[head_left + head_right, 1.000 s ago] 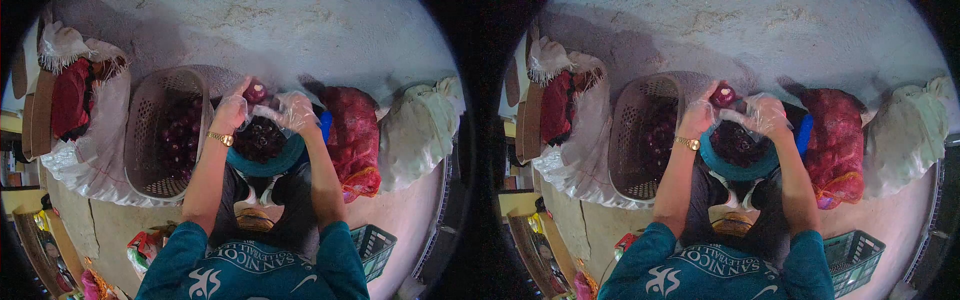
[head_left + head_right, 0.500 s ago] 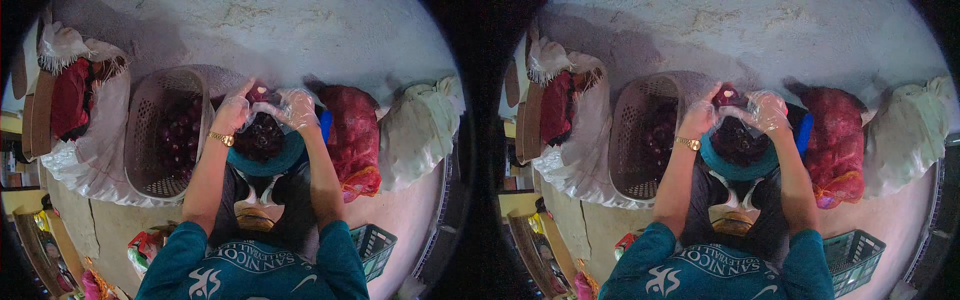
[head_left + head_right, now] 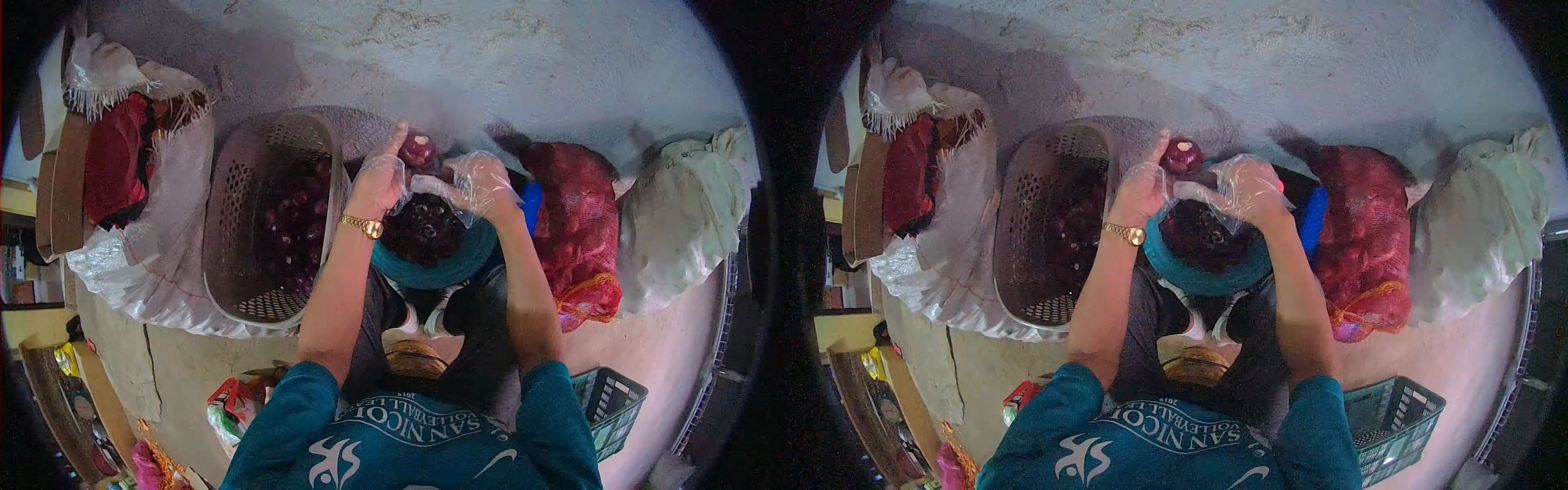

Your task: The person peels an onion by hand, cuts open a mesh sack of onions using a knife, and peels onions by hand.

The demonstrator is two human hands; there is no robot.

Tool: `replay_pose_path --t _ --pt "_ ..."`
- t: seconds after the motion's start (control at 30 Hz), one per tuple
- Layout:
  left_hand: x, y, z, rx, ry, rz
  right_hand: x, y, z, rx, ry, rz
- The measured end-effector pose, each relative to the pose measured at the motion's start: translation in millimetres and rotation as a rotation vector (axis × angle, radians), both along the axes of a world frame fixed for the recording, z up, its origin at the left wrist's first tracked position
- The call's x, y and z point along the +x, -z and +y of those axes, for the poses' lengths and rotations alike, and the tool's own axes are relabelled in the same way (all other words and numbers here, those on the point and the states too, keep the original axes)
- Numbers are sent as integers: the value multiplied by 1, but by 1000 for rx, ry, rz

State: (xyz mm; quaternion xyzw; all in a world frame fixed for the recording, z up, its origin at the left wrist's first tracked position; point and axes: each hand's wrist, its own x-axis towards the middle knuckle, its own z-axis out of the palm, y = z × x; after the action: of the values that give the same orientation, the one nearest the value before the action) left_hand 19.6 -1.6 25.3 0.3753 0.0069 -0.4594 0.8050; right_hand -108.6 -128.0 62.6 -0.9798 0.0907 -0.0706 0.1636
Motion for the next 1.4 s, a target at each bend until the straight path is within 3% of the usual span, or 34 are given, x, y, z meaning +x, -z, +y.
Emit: replay_pose_path --t 0.27,0.47,0.67,0.93,1.03,1.4 --pt "3 -3 -2 -5 -102 5 -3 22 -7 -68 -106 -51" --pt "13 9 4 -40 -131 56 -3 23 -5 27 -34 -80" --pt "10 8 3 -45 -123 74 -1 5 -4 -1 65 85" --pt "4 23 -5 -51 58 -30 3 7 -1 61 246 -252" --pt "-1 19 -6 -29 42 -8 3 -3 2 64 220 -125" --pt "-4 7 -2 63 59 -75 7 7 0 121 162 -54"
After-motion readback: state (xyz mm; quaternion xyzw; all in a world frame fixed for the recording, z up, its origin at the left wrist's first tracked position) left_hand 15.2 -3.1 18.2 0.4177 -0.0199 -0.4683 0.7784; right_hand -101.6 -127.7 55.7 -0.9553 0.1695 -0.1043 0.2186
